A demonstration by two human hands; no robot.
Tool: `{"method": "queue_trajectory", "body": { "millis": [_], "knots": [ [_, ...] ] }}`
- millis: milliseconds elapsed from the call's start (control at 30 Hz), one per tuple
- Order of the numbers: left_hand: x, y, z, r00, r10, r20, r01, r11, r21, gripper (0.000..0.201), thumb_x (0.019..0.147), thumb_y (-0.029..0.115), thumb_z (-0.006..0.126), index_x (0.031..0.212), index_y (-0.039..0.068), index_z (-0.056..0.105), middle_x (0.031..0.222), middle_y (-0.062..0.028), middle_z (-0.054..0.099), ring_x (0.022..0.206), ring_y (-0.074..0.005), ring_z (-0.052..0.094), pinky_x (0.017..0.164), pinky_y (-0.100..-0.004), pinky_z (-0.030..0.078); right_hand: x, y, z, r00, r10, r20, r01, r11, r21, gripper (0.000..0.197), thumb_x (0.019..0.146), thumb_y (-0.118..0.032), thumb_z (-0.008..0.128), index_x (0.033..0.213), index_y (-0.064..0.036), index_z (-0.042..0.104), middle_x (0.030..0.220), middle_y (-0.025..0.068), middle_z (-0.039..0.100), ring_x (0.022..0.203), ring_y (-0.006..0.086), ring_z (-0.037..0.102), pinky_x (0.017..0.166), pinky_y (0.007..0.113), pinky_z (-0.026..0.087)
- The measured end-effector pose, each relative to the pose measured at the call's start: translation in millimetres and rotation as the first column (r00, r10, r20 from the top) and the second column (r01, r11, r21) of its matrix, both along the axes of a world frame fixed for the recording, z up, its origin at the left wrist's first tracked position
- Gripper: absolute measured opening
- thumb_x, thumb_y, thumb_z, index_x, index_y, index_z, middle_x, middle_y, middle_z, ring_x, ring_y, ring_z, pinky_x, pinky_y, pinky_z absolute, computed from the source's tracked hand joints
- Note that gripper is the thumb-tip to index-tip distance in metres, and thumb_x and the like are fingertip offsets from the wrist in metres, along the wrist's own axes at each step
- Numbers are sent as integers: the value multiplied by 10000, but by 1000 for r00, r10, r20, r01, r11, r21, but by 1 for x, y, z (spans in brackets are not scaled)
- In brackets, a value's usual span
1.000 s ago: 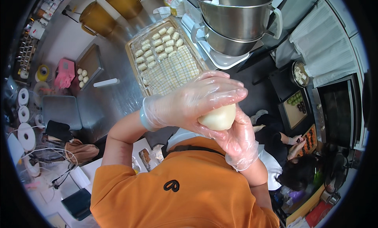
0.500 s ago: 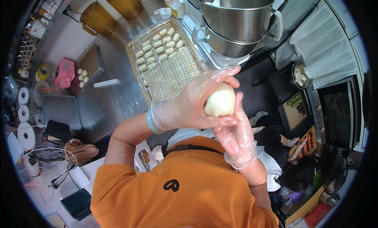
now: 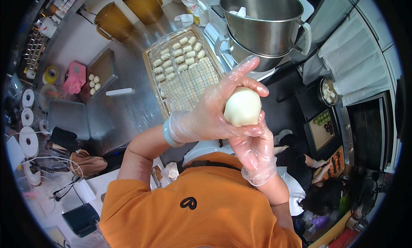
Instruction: The person uses a rolling pin to flatten dough, places a filling inside, and seals the edges to form a pastry, then places the finished item on a tray.
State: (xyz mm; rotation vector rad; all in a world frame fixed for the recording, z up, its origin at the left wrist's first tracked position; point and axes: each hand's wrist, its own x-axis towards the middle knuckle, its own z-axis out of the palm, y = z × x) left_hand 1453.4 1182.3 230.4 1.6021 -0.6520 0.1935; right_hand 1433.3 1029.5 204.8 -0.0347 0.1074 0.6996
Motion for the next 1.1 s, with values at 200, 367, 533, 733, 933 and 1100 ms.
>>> {"method": "queue_trajectory", "body": {
  "millis": [200,367,533,733,933,1100],
  "knots": [
    [0,2,2,999,-25,-32,26,999,31,1097,689,108,879,1524,28,171,1249,-162,563,1073,-183,578,942,-339,474,5,-5,-1,989,34,147,3,970,-244,469,944,-246,624,1317,-5,475,1285,87,554,1199,202,533,1061,363,413],
    [1,11,15,982,36,-184,-35,999,7,1155,660,263,907,1529,28,184,1323,-144,527,1159,-205,529,1031,-350,393,27,-19,12,858,-109,501,358,827,-434,442,895,-184,696,1243,31,529,1192,138,616,1087,221,611,968,366,497],
    [13,32,17,544,-352,-761,240,935,-261,991,708,201,857,1484,-10,277,1284,-95,550,1143,-152,530,999,-283,402,39,-31,26,235,466,853,894,242,-378,370,714,-54,809,1052,11,674,961,102,693,893,232,656,826,360,522],
    [6,21,11,524,-427,-737,244,904,-351,665,818,273,751,1343,-17,464,1191,-71,591,1081,-140,577,961,-288,455,32,-28,33,90,507,858,962,180,-207,438,650,-169,843,1025,-15,675,1028,95,659,957,285,633,877,405,476],
    [4,10,6,622,-383,-683,189,920,-343,747,862,475,682,1378,-9,440,1244,-73,575,1134,-153,556,999,-305,426,39,-33,21,-171,598,783,973,230,37,510,615,-262,849,1033,-30,671,1069,99,645,990,279,625,898,411,460],
    [-1,9,4,620,-344,-705,198,938,-283,775,893,565,601,1394,1,425,1231,-68,574,1124,-145,557,999,-302,426,32,-34,23,-91,611,786,978,203,-45,508,633,-248,834,1063,-38,663,999,69,626,926,258,616,875,420,461]
  ]
}}
